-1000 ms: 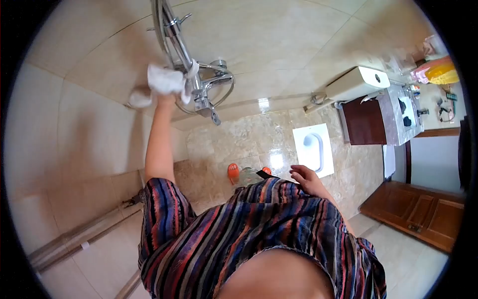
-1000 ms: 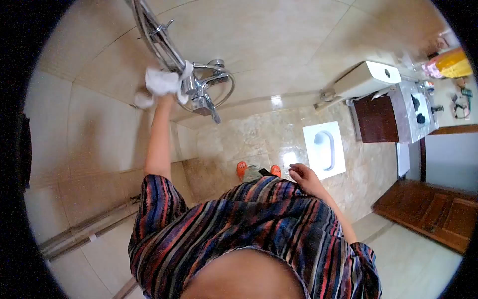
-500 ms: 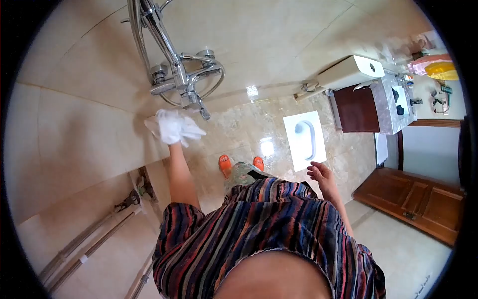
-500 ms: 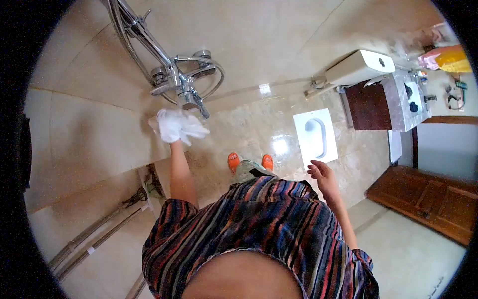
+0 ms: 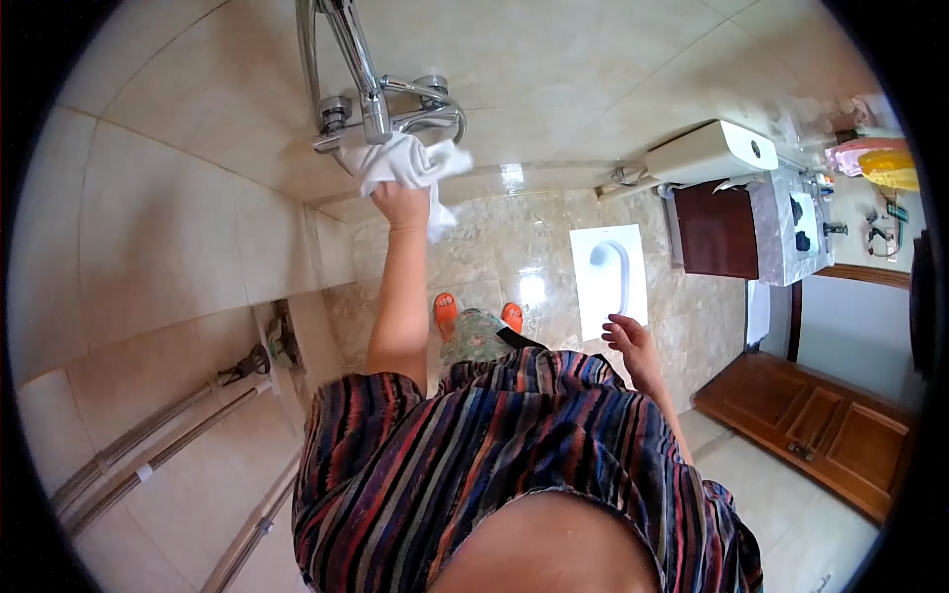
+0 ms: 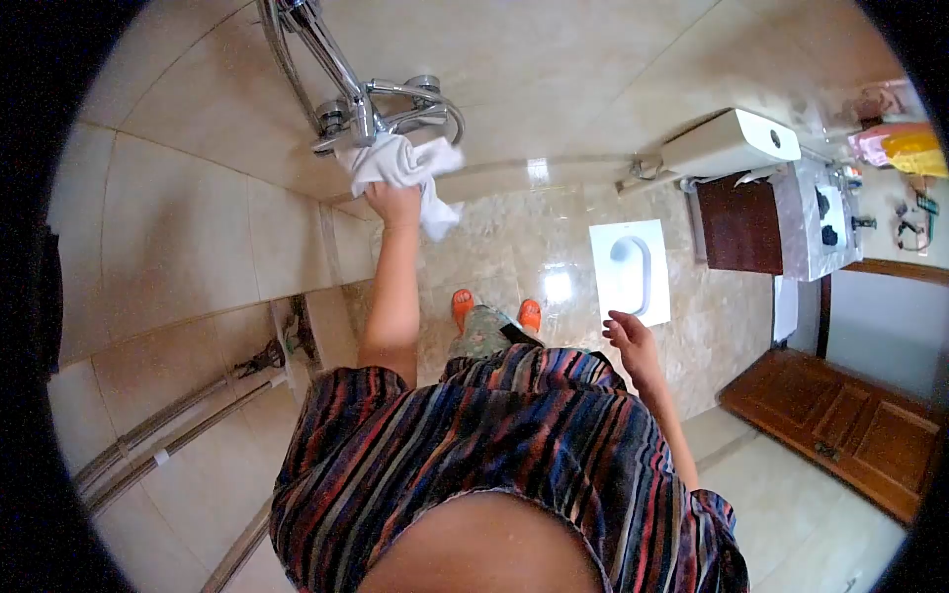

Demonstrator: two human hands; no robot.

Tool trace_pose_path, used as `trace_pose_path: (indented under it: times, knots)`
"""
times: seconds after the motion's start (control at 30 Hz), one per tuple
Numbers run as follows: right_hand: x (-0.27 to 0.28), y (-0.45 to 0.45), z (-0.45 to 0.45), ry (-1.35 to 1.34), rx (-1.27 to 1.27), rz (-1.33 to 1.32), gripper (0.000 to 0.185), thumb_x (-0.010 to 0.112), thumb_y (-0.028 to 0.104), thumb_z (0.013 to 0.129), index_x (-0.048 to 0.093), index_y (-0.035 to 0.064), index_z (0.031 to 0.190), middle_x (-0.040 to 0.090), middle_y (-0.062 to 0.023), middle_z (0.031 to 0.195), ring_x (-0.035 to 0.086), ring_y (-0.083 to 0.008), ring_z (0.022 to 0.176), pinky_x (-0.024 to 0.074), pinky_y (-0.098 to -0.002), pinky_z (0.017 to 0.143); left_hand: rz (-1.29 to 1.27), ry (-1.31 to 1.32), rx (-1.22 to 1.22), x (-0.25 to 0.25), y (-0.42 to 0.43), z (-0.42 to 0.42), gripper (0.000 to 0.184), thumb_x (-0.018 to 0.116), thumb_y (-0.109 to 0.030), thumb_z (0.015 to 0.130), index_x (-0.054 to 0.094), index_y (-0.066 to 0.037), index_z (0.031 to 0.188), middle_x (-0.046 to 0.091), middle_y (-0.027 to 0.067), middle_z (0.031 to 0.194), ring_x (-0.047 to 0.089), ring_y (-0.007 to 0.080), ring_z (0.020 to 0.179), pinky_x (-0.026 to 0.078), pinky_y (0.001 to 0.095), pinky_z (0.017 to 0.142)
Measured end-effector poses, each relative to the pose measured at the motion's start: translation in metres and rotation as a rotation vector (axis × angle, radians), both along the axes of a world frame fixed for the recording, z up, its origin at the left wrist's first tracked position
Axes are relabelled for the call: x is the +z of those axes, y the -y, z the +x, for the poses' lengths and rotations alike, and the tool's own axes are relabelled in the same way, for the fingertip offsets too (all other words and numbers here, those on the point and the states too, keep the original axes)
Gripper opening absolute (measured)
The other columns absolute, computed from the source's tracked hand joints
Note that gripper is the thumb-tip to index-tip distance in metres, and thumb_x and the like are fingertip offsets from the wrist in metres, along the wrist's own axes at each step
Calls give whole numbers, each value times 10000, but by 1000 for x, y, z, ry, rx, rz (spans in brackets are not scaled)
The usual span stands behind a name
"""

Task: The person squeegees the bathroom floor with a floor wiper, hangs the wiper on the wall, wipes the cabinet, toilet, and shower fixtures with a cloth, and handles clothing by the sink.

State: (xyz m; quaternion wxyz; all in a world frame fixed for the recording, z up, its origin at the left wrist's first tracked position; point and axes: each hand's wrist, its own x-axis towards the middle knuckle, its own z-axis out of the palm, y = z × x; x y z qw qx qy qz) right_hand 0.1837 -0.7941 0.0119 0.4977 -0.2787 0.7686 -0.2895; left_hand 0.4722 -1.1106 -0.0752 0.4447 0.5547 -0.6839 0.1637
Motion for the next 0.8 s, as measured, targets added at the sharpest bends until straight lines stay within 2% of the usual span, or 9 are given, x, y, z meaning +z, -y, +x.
trace_pose_path:
  times: [0.07,0.1,0.17,0.33,0.43,0.53,0.63,0.8]
  knots:
    - [-5,-10,-6,-24,-1,-5,335,488,210,903,504,-8,1156,603,-118,1020,587,-190,909,451,-297,769,-189,-109,253,-7,-2,-9,277,627,-206,716,588,-47,940,594,122,918,567,303,850,441,406,788]
    - [-7,-11,-9,-41,-1,-16,336,489,212,902,508,-8,1154,609,-120,1016,594,-193,904,456,-298,759,-186,-147,263,-11,2,-15,275,626,-204,717,586,-47,939,593,120,917,567,301,844,443,404,783]
    - [-4,-18,-10,-60,-23,1,335,490,211,902,505,-18,1146,608,-123,1012,595,-190,900,462,-296,758,-82,-161,169,-29,6,-19,269,623,-199,720,581,-47,938,592,116,914,567,297,832,447,400,772]
    - [-18,-49,-23,-50,-49,48,325,501,195,897,502,-18,1142,609,-121,1003,595,-178,882,462,-286,752,332,-103,-277,-79,16,-12,256,615,-186,726,570,-46,936,588,106,906,568,286,802,457,390,747]
    - [-19,-53,-22,-91,-37,74,316,503,182,895,504,-15,1141,610,-117,1004,594,-176,882,460,-278,745,462,-170,-427,-101,13,3,248,610,-178,730,562,-46,934,585,100,901,569,279,784,463,384,732]
    - [-15,-54,-14,-91,-51,61,312,509,180,892,511,-15,1135,611,-114,1004,595,-173,880,458,-271,739,575,-290,-484,-124,13,22,240,605,-170,734,555,-46,933,583,94,897,569,273,766,469,378,717]
    - [-20,-62,-17,-87,-69,48,318,534,159,876,507,-23,1136,612,-115,1002,591,-167,882,458,-271,757,686,-344,-433,-140,30,44,232,600,-163,738,548,-46,931,580,88,892,570,266,748,475,372,701]
    - [-31,-80,-19,-133,-65,12,318,562,132,856,512,-34,1123,623,-113,960,582,-155,883,456,-276,784,870,-248,-323,-144,77,53,219,592,-150,745,537,-45,929,576,78,885,570,255,718,485,362,676]
